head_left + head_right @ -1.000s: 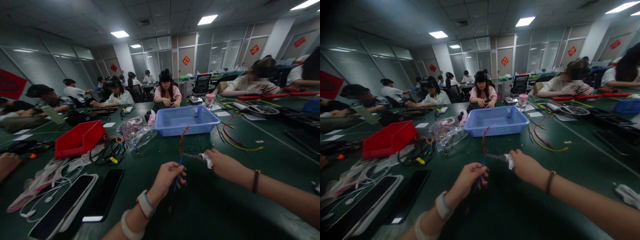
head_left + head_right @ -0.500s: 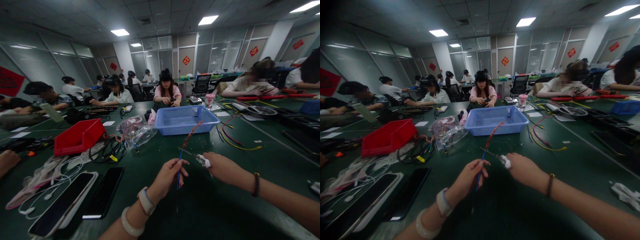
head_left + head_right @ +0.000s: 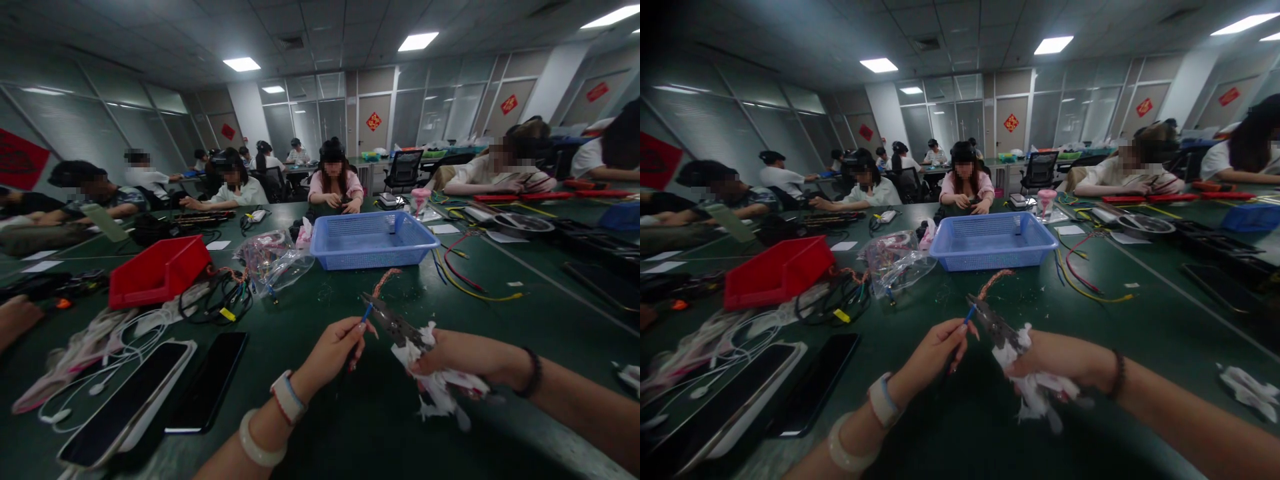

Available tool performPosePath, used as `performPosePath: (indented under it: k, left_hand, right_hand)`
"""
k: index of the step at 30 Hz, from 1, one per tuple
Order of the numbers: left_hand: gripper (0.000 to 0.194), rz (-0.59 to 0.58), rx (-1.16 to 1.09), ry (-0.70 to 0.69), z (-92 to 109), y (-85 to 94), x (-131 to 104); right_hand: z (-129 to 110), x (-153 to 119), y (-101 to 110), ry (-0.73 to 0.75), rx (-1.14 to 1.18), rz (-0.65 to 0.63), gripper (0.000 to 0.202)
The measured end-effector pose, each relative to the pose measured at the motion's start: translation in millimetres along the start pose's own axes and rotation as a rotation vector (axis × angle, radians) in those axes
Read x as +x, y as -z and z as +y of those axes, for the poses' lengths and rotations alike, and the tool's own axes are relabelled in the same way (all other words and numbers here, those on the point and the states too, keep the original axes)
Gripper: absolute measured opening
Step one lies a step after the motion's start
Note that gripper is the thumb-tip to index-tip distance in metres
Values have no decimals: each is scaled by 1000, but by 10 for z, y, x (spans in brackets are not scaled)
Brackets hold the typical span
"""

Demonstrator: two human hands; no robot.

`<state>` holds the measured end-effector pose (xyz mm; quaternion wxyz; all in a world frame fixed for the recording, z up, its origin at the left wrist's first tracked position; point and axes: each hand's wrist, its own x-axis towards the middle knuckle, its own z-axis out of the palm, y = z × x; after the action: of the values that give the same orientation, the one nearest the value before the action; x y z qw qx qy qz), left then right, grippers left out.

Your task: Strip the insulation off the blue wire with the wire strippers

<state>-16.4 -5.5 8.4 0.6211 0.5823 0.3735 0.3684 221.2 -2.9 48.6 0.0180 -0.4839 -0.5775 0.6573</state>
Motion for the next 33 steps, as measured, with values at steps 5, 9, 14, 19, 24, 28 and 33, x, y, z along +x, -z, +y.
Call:
performPosePath:
  k: [5,9,14,19,24,28,33]
  left_hand:
    - [35,-18,3,-22,-46,30,9]
    - [37,-23,-42,-10,-61,24,26]
    - [36,17,26,24,-46,31,55]
    - [36,83,102,48,-27,33,63]
    - [37,168,143,67,-36,39,52]
    - [39,190,136,90,-76,37,54]
    - [43,231,91,68,-117,44,70]
  right_hand:
    - [76,4,-111,27,240,-177,34]
    - [33,-8,-159,53,162,-86,32]
    - [-90,-51,-75,35,-202,185,23]
    - [-96,-28,45,35,-168,125,19]
    - [-6,56,109,-19,161,-131,24]
    - [78,90,111,-17,446,-278,33]
    - [170,73,40,-60,584,-341,39]
